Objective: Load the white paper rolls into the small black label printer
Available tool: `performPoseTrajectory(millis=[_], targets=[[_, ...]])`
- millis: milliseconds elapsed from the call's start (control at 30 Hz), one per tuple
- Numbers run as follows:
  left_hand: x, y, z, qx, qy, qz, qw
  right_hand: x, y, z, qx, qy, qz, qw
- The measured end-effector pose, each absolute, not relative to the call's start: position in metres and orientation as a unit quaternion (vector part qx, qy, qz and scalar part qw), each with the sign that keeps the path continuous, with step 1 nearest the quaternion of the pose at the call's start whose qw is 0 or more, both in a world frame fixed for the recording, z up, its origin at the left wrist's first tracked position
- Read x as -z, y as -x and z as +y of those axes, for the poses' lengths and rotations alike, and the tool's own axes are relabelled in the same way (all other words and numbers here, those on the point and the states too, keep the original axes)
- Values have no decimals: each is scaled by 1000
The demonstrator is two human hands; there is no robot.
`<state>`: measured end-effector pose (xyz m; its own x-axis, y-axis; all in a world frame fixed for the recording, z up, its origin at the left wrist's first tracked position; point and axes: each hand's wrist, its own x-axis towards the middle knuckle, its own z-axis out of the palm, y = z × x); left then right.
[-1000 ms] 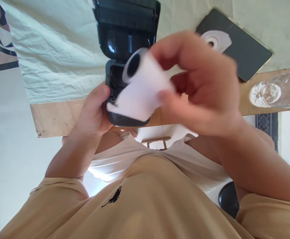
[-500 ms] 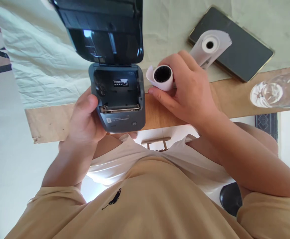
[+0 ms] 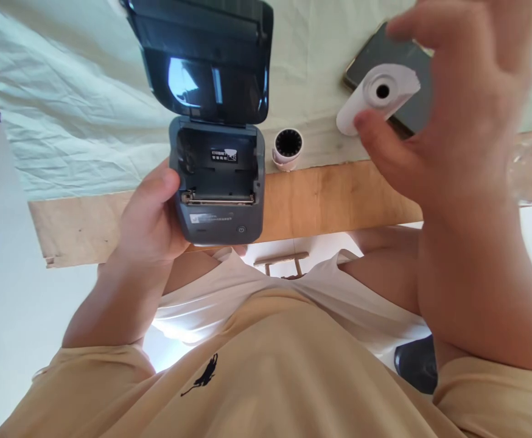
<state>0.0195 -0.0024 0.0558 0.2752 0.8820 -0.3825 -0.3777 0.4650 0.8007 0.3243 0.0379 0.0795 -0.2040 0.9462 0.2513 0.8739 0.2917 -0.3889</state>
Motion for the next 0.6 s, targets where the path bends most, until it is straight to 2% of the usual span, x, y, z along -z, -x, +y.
performPoseTrajectory(millis=[67,200,400,600], targets=[[-55,-20,-1,-418,-304,428,741,-67,-336,48,-24,572,-800,179],[-53,-20,1,-411,-315,423,744,-45,-342,56,44,590,-771,237],[-46,-19,1,-447,-306,398,741,-43,-332,48,-14,585,-751,306],[-45,-19,-1,-457,-309,385,740,-38,-324,47,-58,498,-826,257]])
